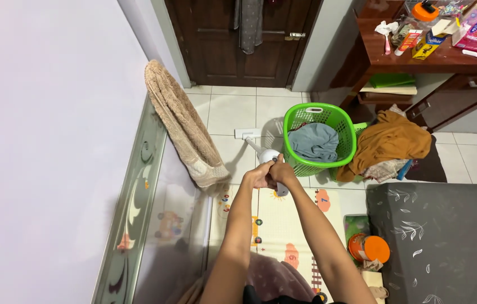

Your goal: Assembling and disassembling a handheld vacuum cleaner.

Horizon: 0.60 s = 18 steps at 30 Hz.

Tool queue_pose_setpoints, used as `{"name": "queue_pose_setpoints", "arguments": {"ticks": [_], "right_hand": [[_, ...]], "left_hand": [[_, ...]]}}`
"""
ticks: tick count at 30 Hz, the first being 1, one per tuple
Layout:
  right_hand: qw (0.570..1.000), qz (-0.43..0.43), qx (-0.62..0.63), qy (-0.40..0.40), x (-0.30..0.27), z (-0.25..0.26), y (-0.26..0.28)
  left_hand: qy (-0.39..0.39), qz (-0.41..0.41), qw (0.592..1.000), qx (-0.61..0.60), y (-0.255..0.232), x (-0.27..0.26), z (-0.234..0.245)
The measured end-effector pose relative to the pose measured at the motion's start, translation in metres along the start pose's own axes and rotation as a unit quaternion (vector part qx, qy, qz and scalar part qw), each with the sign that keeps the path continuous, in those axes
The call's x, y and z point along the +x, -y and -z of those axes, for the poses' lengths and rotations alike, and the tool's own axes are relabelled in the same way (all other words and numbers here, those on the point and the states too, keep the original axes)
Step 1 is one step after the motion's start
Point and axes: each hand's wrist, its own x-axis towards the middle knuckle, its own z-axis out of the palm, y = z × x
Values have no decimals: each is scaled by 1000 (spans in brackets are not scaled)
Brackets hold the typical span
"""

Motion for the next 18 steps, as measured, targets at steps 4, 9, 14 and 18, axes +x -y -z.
{"name": "queue_pose_setpoints", "arguments": {"ticks": [4, 9, 14, 18], "right_hand": [[1000, 7, 17, -13, 6, -3, -5], [999, 5, 20, -24, 30, -15, -11], [999, 1, 30, -38, 65, -21, 3], [995, -40, 80, -40, 97, -9, 26]], "left_hand": [[-12, -10, 1000, 10, 8, 20, -2], [-123, -4, 992, -3, 4, 32, -9], [-152, -24, 988, -12, -21, 42, 5], [-120, -49, 991, -37, -56, 60, 24]]}}
